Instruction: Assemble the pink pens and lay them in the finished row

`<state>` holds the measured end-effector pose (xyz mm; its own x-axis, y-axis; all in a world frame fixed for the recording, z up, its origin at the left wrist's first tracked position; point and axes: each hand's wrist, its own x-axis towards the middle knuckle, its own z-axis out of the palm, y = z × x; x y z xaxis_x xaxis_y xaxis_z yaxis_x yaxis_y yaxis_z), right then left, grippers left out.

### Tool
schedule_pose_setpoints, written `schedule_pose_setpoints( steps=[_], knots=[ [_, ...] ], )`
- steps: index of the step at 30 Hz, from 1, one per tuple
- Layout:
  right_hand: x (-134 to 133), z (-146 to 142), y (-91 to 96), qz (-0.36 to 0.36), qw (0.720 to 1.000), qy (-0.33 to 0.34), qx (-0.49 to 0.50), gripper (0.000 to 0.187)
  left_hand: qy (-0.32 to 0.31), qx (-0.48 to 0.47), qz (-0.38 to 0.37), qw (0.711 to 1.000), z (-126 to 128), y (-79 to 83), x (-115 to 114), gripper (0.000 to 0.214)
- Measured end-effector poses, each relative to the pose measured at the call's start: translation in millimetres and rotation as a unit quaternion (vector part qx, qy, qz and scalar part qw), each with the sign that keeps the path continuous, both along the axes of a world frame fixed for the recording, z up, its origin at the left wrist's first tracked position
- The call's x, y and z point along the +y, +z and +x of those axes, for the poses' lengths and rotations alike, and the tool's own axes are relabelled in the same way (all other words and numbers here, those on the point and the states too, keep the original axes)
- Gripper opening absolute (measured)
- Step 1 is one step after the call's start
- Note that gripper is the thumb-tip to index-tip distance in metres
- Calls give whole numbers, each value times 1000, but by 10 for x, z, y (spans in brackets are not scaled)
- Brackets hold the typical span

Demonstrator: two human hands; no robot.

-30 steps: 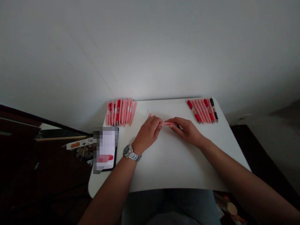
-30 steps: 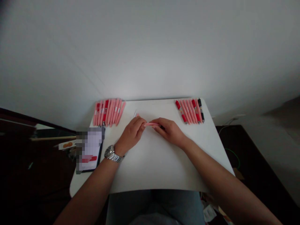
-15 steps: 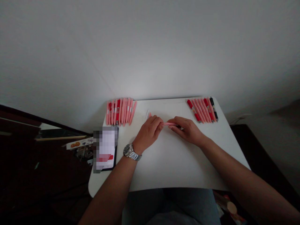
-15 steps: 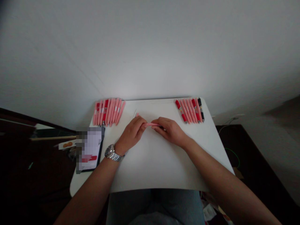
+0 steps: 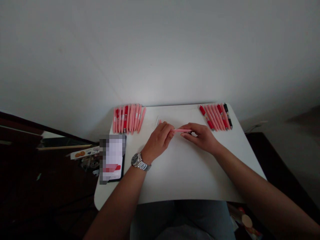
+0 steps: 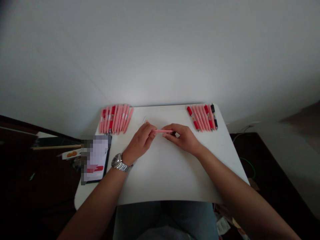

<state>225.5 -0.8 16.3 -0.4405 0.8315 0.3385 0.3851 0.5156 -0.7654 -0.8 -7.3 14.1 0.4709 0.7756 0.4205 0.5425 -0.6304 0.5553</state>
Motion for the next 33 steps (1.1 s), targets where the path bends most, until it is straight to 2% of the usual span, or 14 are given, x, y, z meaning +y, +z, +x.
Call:
schedule_pose_setpoints(
  steps=[5, 13, 20, 25, 33],
  knots=[
    [3, 16, -18, -34, 998, -24, 45, 25, 4, -14, 15, 1000, -18, -9, 11, 15],
    [-15, 3, -24, -41, 997, -24, 57, 24, 5, -13, 13, 1000, -27, 5, 11, 15],
    [-42, -67, 12, -33, 999, 2, 4, 25, -11, 3, 6, 1000, -7, -16, -8, 15],
    [-53, -84, 15, -37, 999, 27, -12, 26, -13, -27, -3, 1000, 0, -11, -28, 13],
    [-64, -73, 8, 32, 995, 36, -86, 19, -9, 25, -6, 1000, -16, 52, -28, 24]
  ],
)
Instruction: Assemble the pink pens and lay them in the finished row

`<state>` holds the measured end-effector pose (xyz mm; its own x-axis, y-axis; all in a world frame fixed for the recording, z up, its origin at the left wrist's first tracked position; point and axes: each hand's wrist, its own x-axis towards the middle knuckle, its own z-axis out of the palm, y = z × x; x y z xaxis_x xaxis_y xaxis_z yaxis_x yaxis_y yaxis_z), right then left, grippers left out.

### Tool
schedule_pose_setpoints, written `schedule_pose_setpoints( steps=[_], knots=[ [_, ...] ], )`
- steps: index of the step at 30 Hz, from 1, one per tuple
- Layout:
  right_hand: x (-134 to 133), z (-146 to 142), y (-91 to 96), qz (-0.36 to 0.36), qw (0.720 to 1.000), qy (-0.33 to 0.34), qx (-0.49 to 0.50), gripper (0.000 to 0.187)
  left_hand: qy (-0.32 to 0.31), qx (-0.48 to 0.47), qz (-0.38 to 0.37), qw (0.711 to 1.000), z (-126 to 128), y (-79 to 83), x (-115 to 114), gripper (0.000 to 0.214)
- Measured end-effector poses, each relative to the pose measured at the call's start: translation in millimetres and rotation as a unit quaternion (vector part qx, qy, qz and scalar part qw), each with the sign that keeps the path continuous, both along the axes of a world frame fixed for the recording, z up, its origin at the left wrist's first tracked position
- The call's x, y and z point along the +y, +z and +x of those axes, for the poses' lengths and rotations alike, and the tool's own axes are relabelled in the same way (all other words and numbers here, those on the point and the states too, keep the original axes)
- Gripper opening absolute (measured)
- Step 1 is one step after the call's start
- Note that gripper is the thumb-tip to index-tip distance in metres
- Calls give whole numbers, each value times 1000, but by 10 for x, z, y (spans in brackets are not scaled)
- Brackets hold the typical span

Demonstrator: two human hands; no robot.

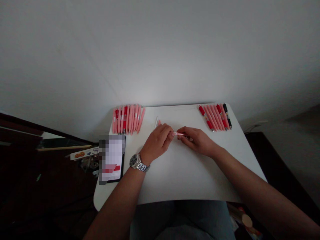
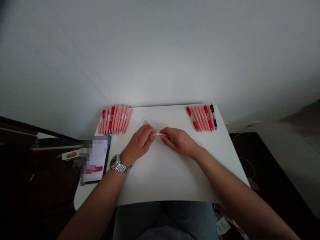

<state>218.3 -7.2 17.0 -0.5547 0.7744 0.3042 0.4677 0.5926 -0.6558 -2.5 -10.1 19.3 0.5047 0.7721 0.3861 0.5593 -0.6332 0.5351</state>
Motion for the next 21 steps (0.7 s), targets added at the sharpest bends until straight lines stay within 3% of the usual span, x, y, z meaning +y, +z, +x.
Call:
schedule_pose_setpoints(
  steps=[6, 21],
  knots=[
    [-26, -102, 24, 49, 997, 28, -57, 19, 3, 77, 28, 997, 47, 9, 8, 27],
    [-51, -73, 69, 73, 989, -2, -129, 26, -21, -1, 10, 1000, 55, -18, -1, 26]
  ],
)
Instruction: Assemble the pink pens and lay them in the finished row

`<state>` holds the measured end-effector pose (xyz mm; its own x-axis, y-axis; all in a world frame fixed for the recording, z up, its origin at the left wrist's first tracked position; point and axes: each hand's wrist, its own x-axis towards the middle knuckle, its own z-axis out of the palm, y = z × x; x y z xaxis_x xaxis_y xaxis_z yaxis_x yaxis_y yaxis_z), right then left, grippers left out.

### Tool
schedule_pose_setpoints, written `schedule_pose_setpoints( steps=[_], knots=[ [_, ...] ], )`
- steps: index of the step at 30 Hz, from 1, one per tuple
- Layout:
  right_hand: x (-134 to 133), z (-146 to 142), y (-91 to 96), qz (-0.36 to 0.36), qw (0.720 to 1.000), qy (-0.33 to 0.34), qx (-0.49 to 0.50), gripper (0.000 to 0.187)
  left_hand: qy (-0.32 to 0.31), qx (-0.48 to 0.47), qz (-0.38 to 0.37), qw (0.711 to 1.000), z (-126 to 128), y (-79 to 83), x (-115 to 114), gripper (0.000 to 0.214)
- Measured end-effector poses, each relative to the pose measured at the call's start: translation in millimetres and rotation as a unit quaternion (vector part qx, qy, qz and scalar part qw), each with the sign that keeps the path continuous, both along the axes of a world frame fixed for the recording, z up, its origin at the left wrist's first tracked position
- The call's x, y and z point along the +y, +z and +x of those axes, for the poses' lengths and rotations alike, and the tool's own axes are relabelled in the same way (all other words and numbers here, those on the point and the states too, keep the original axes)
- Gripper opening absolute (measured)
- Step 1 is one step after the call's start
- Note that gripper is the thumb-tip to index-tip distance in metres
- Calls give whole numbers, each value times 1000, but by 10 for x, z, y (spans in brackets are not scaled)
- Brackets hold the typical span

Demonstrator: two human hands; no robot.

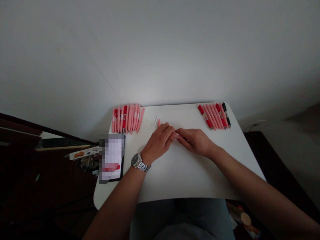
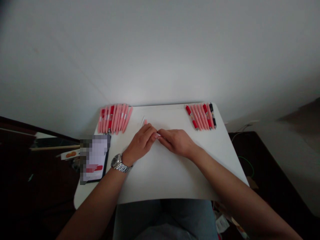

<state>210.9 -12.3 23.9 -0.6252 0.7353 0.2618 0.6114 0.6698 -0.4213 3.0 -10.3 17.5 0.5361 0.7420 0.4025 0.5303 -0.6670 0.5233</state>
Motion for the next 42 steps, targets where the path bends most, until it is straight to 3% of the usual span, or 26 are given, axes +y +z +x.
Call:
schedule_pose_setpoints(
  steps=[6, 13, 21, 27, 31, 36, 42],
  knots=[
    [-4, -5, 3, 1, 1000, -5, -5, 28, -8, -7, -6, 1000, -4, 24, -1, 26],
    [29, 0, -81, -34, 997, 3, 76, 21, 19, -35, -17, 999, -67, 2, 21, 24],
    [90, 35, -103, -4, 996, 34, 83, 23, 38, -36, -29, 998, -76, 42, 15, 28],
    [100, 27, -126, 9, 996, 27, 82, 25, 51, -36, -20, 998, -68, 51, 15, 30],
    [102, 46, -137, -30, 992, 0, 122, 24, 58, -45, -13, 997, -82, 4, 41, 29],
    [117, 98, -155, -96, 968, -64, 225, 22, 98, -74, -18, 992, -110, -29, 64, 28],
    [121, 73, -191, -203, 900, -64, 381, 27, 96, -94, -30, 991, -100, -22, 56, 26]
  ],
)
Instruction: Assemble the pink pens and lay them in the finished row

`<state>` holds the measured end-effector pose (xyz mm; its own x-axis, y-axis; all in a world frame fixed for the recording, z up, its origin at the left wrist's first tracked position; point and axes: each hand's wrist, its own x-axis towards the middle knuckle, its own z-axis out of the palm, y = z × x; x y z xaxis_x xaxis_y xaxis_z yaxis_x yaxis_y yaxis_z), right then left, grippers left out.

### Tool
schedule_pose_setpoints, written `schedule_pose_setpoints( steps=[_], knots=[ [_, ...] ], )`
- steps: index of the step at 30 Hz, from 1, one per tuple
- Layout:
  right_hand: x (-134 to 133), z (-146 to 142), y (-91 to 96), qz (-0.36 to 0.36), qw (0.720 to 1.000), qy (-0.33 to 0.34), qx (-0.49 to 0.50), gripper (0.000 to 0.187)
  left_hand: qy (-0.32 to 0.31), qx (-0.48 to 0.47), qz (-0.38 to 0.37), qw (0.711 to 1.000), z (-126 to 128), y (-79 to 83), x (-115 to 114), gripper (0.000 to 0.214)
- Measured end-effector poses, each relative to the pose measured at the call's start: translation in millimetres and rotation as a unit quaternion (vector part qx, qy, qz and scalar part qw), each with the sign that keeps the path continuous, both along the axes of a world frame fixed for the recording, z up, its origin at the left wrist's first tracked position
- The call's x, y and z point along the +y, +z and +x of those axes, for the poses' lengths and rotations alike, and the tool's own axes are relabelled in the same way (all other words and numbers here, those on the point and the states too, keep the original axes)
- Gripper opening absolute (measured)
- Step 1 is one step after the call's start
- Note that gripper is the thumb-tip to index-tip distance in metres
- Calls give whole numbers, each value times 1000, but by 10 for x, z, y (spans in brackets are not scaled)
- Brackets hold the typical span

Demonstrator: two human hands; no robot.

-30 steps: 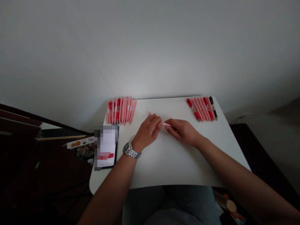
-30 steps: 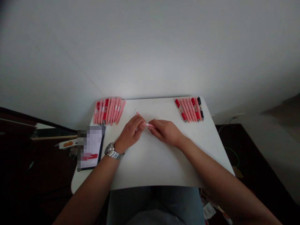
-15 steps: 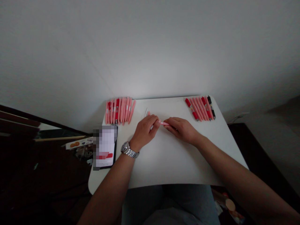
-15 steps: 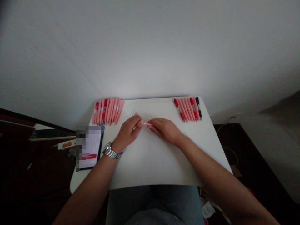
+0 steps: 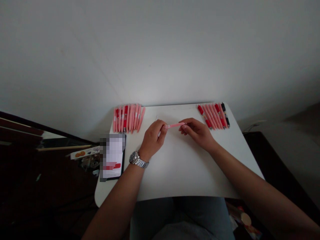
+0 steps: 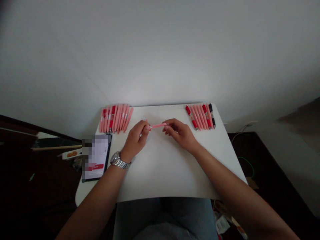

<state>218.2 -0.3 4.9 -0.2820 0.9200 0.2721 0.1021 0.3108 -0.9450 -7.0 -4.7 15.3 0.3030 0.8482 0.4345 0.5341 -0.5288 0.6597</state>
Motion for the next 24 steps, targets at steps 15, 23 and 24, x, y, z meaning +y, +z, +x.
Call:
schedule_pose_setpoints(
  steps=[15, 23, 24],
  knots=[
    [20, -42, -1, -111, 988, -59, 92, 50, 25, 28, 5, 999, 33, -29, 11, 18],
    [80, 15, -67, -75, 989, -114, 65, 51, 79, 39, 23, 996, -1, -35, 25, 24],
    [92, 28, -88, -69, 989, -121, 52, 52, 90, 50, 27, 994, -8, -35, 28, 24]
  ],
)
